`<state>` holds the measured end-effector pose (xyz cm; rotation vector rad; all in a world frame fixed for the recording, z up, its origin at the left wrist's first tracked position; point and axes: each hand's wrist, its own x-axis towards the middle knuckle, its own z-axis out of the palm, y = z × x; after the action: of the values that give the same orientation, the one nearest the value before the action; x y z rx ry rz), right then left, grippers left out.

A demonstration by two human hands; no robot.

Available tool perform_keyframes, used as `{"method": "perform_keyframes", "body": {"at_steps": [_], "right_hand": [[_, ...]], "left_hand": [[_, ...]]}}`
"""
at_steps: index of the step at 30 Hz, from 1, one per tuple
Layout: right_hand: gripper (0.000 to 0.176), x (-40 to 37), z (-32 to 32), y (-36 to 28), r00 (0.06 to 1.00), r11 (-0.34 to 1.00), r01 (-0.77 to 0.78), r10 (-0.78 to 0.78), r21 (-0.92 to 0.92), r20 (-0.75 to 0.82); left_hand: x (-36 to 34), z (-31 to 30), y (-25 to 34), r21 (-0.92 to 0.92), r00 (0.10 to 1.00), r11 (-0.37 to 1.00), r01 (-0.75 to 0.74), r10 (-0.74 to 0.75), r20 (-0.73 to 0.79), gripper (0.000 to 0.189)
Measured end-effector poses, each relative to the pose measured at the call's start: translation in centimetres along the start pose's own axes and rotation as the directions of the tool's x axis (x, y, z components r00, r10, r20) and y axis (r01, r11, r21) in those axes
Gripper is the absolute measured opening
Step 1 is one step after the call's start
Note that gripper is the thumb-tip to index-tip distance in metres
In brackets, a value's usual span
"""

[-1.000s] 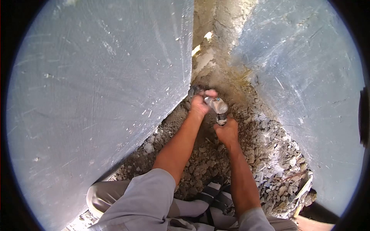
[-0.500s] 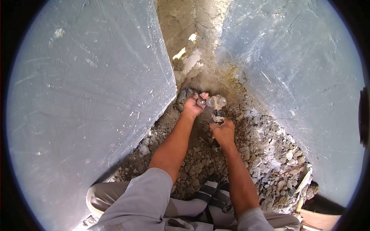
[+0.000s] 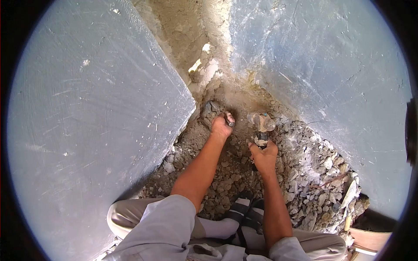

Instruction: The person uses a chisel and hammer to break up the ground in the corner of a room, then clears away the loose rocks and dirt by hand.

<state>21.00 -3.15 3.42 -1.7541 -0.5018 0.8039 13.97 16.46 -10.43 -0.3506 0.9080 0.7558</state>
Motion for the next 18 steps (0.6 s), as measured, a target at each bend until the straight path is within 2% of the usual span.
{"method": "perform_keyframes", "body": {"at_steps": [3, 4, 6, 9, 10, 12, 13, 16, 17, 18], "right_hand": [[0.020, -0.8, 0.1, -2.5, 0.995, 0.994, 0.102, -0.102, 0.034, 0.006], [0.019, -0.9, 0.4, -3.4, 0.963, 0.964, 0.265, -0.263, 0.028, -0.056], [0.018, -0.9, 1.1, -4.6, 0.816, 0.828, 0.560, -0.554, -0.012, -0.166], [0.017, 0.3, 2.0, 3.8, 0.967, 0.966, 0.251, -0.247, 0.056, -0.065], [0.013, 1.1, 2.8, 2.7, 0.960, 0.959, 0.277, -0.278, -0.064, -0.014], [0.006, 2.7, 4.4, 0.2, 0.937, 0.891, 0.348, -0.337, -0.292, 0.087], [0.007, 2.8, 4.5, 0.2, 0.978, 0.967, -0.036, 0.087, -0.252, 0.192], [0.011, 1.2, 3.7, -1.9, 0.993, 0.986, -0.088, 0.098, -0.142, 0.068], [0.013, 0.6, 3.3, -2.0, 0.998, 0.997, -0.049, 0.052, -0.066, 0.045], [0.014, 0.3, 2.8, -2.1, 1.000, 1.000, -0.001, 0.001, 0.012, 0.018]], "left_hand": [[1.6, -0.3, 0.3, -0.035, 0.998, 0.999, -0.002, 0.004, 0.058, 0.024], [1.0, 0.4, 0.3, -0.038, 0.998, 0.999, -0.032, 0.034, 0.058, 0.023], [0.1, 1.2, 0.8, -0.027, 0.992, 0.994, -0.105, 0.107, 0.066, 0.023], [-0.8, 1.6, 1.8, -0.014, 0.985, 0.989, -0.149, 0.150, 0.088, 0.023], [-0.4, 1.6, 2.1, -0.046, 0.994, 0.994, -0.100, 0.102, 0.050, 0.022], [-0.2, 1.8, 2.4, -0.023, 0.996, 0.998, -0.057, 0.058, 0.072, 0.022], [-0.3, 1.9, 2.2, -0.007, 0.996, 0.999, -0.033, 0.033, 0.079, 0.023], [-0.5, 2.6, 1.4, 0.002, 0.994, 0.998, -0.059, 0.059, 0.090, 0.023], [-0.8, 2.7, 1.2, 0.011, 0.994, 0.998, -0.068, 0.067, 0.089, 0.023], [-0.9, 2.3, 1.2, -0.017, 0.991, 1.000, 0.006, -0.004, 0.132, 0.024]]}}
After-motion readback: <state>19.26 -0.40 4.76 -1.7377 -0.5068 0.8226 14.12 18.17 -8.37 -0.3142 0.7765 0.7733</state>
